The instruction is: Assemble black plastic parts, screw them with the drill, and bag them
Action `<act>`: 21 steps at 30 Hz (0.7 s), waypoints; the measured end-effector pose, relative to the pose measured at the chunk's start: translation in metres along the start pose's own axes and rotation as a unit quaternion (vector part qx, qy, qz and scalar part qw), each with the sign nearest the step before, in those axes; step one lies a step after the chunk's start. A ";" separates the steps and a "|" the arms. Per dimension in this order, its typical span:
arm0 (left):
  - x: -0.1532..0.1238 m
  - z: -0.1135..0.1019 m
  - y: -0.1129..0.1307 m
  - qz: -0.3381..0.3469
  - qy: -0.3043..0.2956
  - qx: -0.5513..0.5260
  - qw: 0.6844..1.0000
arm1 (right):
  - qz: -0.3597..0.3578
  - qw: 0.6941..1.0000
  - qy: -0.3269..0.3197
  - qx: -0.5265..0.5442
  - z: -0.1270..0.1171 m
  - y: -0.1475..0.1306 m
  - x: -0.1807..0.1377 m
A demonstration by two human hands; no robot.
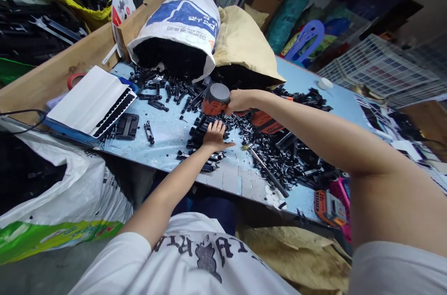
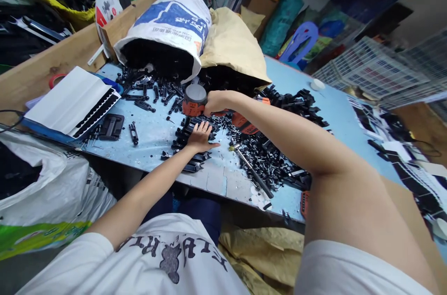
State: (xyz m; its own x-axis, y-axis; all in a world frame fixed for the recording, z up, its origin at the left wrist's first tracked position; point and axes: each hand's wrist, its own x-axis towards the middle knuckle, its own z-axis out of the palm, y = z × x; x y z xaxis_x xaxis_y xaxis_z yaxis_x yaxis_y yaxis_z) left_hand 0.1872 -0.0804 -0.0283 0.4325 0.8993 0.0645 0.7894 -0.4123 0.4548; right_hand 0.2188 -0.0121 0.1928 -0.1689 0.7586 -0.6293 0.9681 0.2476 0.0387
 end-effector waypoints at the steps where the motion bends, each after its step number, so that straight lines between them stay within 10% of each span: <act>1: 0.000 0.000 0.000 -0.004 -0.006 -0.001 1.000 | -0.005 1.000 -0.004 -0.008 0.001 -0.002 0.001; 9: 0.000 -0.007 0.001 -0.011 -0.038 0.004 0.999 | -0.027 0.998 -0.008 -0.052 0.015 -0.012 0.005; 21: -0.095 -0.001 0.013 0.002 -0.010 0.007 1.000 | -0.037 0.996 -0.049 -0.067 0.037 -0.037 -0.024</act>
State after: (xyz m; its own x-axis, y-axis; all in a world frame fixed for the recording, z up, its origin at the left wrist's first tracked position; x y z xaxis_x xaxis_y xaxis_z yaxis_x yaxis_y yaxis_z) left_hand 0.1560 -0.1711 -0.0272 0.4435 0.8950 0.0485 0.7936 -0.4172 0.4428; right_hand 0.1939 -0.0615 0.1775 -0.2129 0.6742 -0.7072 0.9190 0.3839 0.0894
